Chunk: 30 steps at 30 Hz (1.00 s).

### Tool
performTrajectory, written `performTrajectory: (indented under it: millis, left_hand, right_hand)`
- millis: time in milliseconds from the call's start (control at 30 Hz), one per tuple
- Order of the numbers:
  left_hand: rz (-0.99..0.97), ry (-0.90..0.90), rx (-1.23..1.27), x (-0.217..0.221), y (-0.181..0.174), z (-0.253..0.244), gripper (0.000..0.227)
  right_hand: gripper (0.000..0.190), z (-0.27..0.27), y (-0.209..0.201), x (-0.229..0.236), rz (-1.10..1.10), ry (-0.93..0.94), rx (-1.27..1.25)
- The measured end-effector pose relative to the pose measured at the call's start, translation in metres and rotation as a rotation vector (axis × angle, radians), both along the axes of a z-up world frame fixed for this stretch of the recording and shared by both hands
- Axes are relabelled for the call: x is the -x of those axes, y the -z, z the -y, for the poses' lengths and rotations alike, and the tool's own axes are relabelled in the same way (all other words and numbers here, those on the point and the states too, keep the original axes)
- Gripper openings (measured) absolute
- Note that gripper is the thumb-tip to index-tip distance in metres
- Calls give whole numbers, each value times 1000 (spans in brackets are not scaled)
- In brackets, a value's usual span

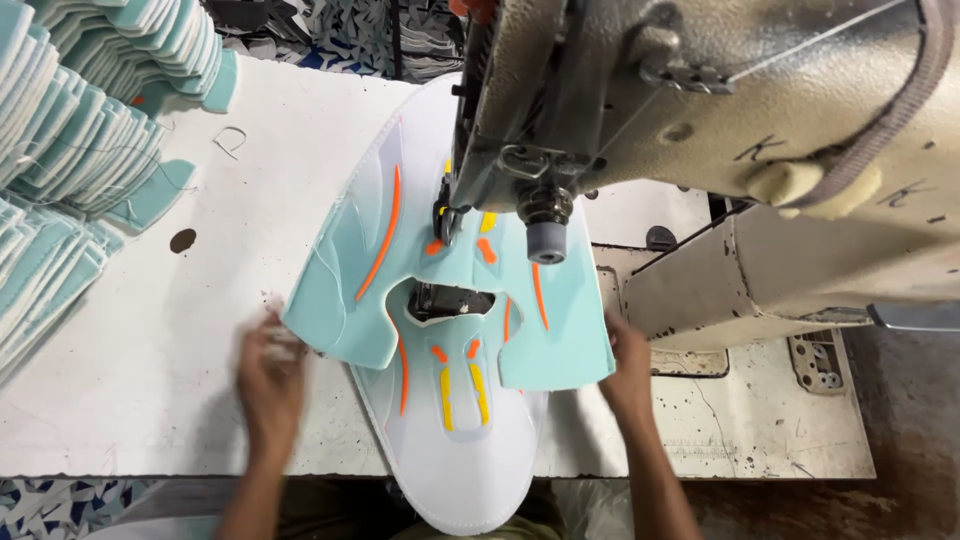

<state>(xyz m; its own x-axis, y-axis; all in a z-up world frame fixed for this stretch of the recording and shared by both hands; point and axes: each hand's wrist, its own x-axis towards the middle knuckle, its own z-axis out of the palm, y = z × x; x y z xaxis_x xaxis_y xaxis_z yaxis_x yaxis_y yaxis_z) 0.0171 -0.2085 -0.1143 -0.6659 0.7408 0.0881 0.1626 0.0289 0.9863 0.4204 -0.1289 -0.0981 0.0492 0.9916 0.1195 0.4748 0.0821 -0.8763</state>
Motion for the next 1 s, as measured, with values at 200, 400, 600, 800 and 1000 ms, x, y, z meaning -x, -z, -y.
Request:
performTrajectory:
  millis: [200, 400, 600, 800, 1000]
  left_hand:
    - [-601, 228, 382, -74, 14, 47, 86]
    - [-710, 179, 418, -84, 19, 46, 110]
    - [-730, 174, 440, -84, 17, 45, 118]
    - [-691, 164, 451, -84, 10, 44, 109]
    - [-668, 137, 412, -86, 9, 45, 107]
  right_hand:
    - [30, 52, 7, 39, 206, 9, 199]
    - [43, 59, 19, 52, 368, 35, -217]
    - [31, 64, 15, 54, 382, 29, -209]
    - [32, 65, 16, 51, 415, -19, -214]
    - [31, 65, 15, 48, 433, -22, -233]
